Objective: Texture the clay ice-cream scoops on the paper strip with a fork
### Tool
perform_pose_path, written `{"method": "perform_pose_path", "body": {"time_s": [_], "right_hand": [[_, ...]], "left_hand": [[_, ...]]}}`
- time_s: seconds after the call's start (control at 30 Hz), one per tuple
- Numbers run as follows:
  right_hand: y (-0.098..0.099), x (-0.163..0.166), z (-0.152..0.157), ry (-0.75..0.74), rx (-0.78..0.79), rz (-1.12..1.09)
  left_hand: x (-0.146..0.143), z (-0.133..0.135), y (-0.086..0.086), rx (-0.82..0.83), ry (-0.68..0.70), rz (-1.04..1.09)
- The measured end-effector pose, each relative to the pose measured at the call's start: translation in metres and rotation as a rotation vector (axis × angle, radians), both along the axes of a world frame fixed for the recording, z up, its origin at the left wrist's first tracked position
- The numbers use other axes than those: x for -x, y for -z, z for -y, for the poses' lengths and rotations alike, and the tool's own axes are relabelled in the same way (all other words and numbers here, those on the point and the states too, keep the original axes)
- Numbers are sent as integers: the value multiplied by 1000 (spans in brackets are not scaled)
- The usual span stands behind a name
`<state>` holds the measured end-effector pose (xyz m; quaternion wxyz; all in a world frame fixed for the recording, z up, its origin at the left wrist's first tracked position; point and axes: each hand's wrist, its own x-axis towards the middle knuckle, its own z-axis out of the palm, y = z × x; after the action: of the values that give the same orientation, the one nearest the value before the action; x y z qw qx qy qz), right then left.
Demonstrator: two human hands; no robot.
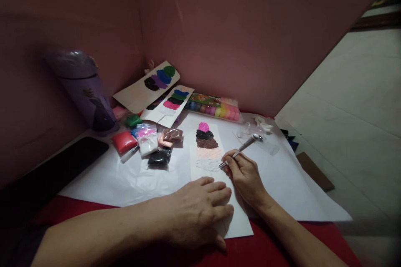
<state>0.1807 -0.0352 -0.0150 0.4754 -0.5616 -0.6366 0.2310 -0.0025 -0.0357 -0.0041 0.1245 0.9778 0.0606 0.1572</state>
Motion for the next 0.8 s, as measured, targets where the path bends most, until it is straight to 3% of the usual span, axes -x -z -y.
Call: {"method": "perform_pose_path", "body": {"time_s": [0.8], "right_hand": [[1,-5,-1,46,-39,62]], "left_hand": [[1,0,-1,-2,-4,1]]}}
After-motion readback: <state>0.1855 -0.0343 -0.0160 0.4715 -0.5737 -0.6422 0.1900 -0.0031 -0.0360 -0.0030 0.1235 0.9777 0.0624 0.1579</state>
